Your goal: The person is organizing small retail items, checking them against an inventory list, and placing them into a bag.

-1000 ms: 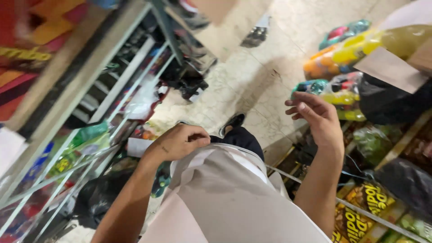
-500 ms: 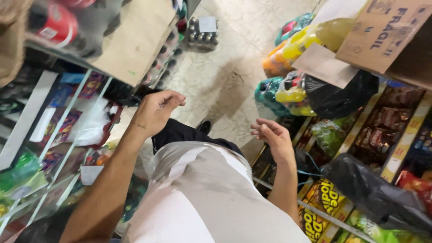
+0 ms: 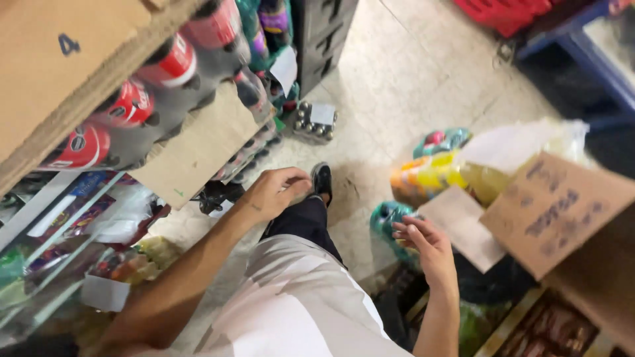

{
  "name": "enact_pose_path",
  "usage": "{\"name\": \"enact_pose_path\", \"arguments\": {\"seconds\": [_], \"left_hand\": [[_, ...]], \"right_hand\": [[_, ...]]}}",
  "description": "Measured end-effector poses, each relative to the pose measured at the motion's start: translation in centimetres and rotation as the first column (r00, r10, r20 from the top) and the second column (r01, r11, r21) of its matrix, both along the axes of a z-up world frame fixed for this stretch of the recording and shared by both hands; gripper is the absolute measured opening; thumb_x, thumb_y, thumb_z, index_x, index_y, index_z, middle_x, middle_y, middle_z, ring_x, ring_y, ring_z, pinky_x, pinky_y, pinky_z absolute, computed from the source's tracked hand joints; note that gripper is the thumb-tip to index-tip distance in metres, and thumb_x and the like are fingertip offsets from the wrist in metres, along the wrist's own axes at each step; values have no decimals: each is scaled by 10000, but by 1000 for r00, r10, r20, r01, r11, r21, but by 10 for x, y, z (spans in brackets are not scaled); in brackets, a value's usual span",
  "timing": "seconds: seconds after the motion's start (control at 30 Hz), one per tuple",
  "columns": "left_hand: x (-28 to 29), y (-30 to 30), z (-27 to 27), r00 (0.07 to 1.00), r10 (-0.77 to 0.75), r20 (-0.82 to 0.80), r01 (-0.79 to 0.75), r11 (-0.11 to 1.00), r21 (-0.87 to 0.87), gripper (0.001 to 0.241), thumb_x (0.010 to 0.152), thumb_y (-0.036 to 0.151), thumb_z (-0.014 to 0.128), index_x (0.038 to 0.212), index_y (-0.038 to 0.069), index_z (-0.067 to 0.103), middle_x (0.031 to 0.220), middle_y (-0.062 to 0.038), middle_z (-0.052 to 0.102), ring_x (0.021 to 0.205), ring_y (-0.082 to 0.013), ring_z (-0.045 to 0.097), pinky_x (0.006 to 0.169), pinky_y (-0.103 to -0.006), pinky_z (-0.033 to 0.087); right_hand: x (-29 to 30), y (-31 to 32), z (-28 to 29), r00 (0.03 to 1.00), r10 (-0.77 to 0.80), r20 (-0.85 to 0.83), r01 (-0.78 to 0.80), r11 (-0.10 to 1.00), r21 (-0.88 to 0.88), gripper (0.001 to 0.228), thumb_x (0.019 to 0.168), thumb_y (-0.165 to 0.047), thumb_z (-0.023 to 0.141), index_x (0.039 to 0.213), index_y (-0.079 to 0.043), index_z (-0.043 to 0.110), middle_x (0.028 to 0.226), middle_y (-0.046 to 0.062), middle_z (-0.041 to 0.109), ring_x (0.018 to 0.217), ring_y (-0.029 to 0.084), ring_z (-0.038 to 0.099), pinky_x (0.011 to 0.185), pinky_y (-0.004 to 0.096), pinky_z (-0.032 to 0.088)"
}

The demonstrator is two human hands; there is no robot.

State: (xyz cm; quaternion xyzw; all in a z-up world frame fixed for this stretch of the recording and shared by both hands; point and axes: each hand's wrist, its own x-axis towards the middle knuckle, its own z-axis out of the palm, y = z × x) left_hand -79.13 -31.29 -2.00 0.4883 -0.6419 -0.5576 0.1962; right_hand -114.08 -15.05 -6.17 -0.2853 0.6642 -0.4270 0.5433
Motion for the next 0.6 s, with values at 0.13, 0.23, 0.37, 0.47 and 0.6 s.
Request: {"name": "enact_pose_path", "arguments": {"seconds": [0.13, 0.23, 0.37, 0.47, 0.6], "left_hand": [[-45, -63, 6, 997, 35, -68, -34, 999, 10, 342, 984, 311, 619, 1173, 47, 726, 1127, -156, 762, 1070, -296, 724, 963, -404, 560], [-74, -96, 13, 998, 44, -54, -44, 999, -6, 395, 962, 386, 613, 1168, 71, 729, 1179, -79, 763, 1038, -222, 730, 924, -337, 557], [-93, -137, 35, 994, 64, -88, -66, 998, -20, 557, 871, 505, 663, 1210, 66, 707, 1145, -87, 763, 1046, -200, 732, 921, -323, 579], [-103, -150, 53, 988, 123, -98, -122, 992, 19, 611, 868, 530, 642, 1262, 64, 691, 1210, -97, 748, 1097, -205, 726, 944, -326, 575], [-123, -166, 58, 960, 256, -111, -254, 967, 32, 624, 859, 566, 622, 1261, 94, 689, 1190, -90, 765, 1083, -207, 738, 946, -317, 583]], "right_hand": [[-41, -97, 16, 1000, 25, -2, -25, 998, 54, 340, 1011, -106, 575, 1303, 43, 665, 1124, 231, 762, 935, 306, 748, 811, 355, 582], [-56, -173, 56, 994, 99, -55, -90, 985, 144, 379, 991, -167, 581, 1290, 44, 682, 1144, 224, 767, 935, 310, 747, 811, 352, 568], [-83, -283, 69, 974, 209, -83, -205, 977, 57, 354, 996, -134, 580, 1270, 71, 669, 1106, 237, 756, 930, 330, 732, 831, 359, 579], [-96, -355, 88, 950, 294, -108, -300, 953, -37, 358, 985, -118, 589, 1278, 78, 653, 1103, 242, 746, 928, 329, 727, 803, 354, 561], [-138, -447, 68, 936, 339, -92, -351, 912, -211, 449, 1097, -251, 459, 1278, 132, 607, 1036, 322, 704, 923, 385, 721, 793, 368, 554]]}}
